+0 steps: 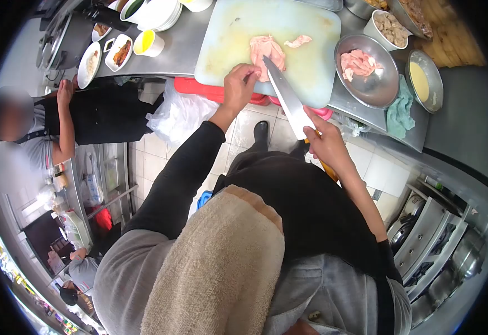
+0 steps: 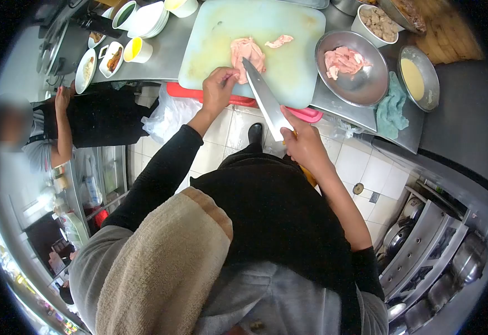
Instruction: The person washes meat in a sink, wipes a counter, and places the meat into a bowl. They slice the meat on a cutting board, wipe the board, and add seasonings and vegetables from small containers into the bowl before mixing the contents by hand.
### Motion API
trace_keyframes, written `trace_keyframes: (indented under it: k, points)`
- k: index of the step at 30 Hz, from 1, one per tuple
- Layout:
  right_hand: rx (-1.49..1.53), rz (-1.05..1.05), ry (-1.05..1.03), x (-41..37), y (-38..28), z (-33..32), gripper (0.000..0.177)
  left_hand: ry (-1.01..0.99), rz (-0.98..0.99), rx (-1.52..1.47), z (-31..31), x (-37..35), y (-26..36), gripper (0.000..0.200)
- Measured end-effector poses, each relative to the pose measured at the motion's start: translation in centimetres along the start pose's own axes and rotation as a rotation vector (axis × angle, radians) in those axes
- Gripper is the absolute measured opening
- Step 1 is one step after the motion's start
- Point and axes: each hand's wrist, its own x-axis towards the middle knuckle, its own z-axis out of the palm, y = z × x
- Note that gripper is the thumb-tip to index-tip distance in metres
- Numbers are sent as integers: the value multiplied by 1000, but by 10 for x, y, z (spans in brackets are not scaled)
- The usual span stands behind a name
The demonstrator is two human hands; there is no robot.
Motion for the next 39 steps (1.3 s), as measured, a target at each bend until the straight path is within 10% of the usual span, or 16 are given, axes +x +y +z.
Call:
trace_keyframes:
  k: [11, 19, 21, 28, 30, 34, 39]
  points:
    - [-396, -520, 303, 68, 13, 34, 54, 36, -68, -22, 5, 6, -3, 11]
    - [-413, -443, 200, -7, 41, 8, 56, 69, -48, -170, 0, 13, 4, 13]
    - [-400, -435, 168, -30, 44, -7, 55, -164, 261, 158, -16, 23, 6, 14]
    - [-290, -219, 206, -48, 40, -33, 51, -199, 206, 306, -42, 37, 8, 19]
    - [-278, -170, 231, -38, 35, -30, 53, -188, -241, 303, -18, 41, 33, 27]
    - [-103, -225, 222, -21, 39, -19, 55, -89, -299, 270, -15, 50, 0, 46]
    - [18, -43, 208, -28, 51, -25, 56, -227, -697, -541, -41, 63, -16, 35]
